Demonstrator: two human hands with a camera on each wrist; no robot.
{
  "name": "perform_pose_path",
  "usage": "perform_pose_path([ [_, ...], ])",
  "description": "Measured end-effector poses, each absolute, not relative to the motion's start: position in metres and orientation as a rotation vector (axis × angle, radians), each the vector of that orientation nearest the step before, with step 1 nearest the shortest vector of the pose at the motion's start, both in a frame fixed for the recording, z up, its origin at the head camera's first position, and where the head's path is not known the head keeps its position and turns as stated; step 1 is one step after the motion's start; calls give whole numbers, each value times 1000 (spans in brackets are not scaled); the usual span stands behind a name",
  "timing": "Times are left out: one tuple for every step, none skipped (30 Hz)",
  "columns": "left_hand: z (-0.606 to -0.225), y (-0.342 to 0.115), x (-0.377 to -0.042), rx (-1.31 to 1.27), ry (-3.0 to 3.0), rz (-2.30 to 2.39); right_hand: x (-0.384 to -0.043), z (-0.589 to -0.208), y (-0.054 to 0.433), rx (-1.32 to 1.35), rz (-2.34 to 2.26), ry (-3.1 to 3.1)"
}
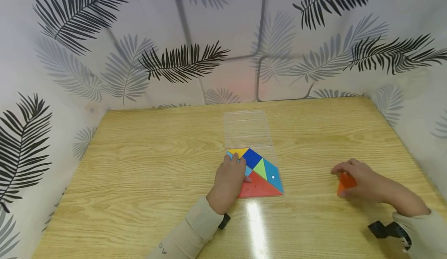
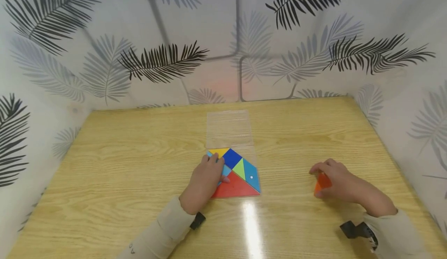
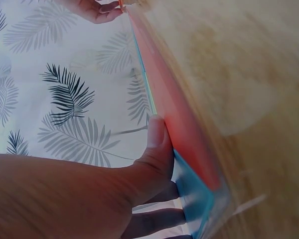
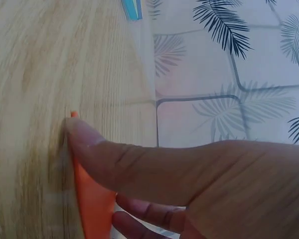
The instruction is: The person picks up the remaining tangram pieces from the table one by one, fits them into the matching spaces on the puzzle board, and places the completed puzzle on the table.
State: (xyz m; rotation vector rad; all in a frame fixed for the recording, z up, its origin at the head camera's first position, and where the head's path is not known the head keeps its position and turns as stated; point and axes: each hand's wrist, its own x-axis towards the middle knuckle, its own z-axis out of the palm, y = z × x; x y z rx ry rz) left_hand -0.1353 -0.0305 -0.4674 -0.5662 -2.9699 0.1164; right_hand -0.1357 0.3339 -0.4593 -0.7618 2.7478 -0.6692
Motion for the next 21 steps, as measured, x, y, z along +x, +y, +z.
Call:
perform_pose_path([
  [-467,-31,-135,-568,-2963,124,-135,-459,335,-762,-673,2728],
  [-467,-31,-135,-568,-2957,129,-135,-459,336,-782,-673,2727],
  [-467,-31,-135,-571,-2953,135,-135,-460,337,-802,-668,2732],
  [-467,-31,-135,-569,-2952,134,-135,-461,338,-821,-659,2741],
  [-466,-31,-135,-570,-2956,134,-136,-461,338,-837,-656,2748],
  [-466,-31,-135,-570,-2960,131,-136,-462,338,-849,-653,2759],
  [-466,-31,-135,-569,-2964,128,-137,-464,338,-861,-647,2773],
  [-466,-31,-135,-569,-2970,123,-137,-465,338,-860,-642,2779],
  [-466,-31,-135,-568,-2973,119,-138,-465,337,-853,-637,2780],
  [-466,-31,-135,-566,-2975,114,-139,-465,336,-840,-633,2778],
  [-466,-31,-135,-563,-2975,111,-140,-465,335,-829,-631,2772],
  [-466,-31,-135,-559,-2975,109,-141,-465,334,-816,-627,2769],
  [-466,-31,-135,-555,-2976,109,-141,-465,333,-800,-625,2760],
  [-466,-31,-135,-551,-2978,105,-142,-465,333,-782,-626,2750],
  [-466,-31,-135,-548,-2980,98,-142,-465,332,-772,-625,2747],
  [-466,-31,-135,-545,-2981,90,-142,-465,331,-755,-632,2738],
  [-466,-31,-135,-541,-2984,83,-143,-465,330,-740,-636,2729],
  [-467,-31,-135,-540,-2987,78,-143,-464,330,-725,-638,2721],
  [-467,-31,-135,-542,-2986,74,-143,-464,329,-713,-642,2715],
  [-467,-31,-134,-541,-2984,70,-144,-464,328,-700,-659,2699],
  [-467,-31,-134,-542,-2982,69,-145,-463,328,-696,-680,2678],
])
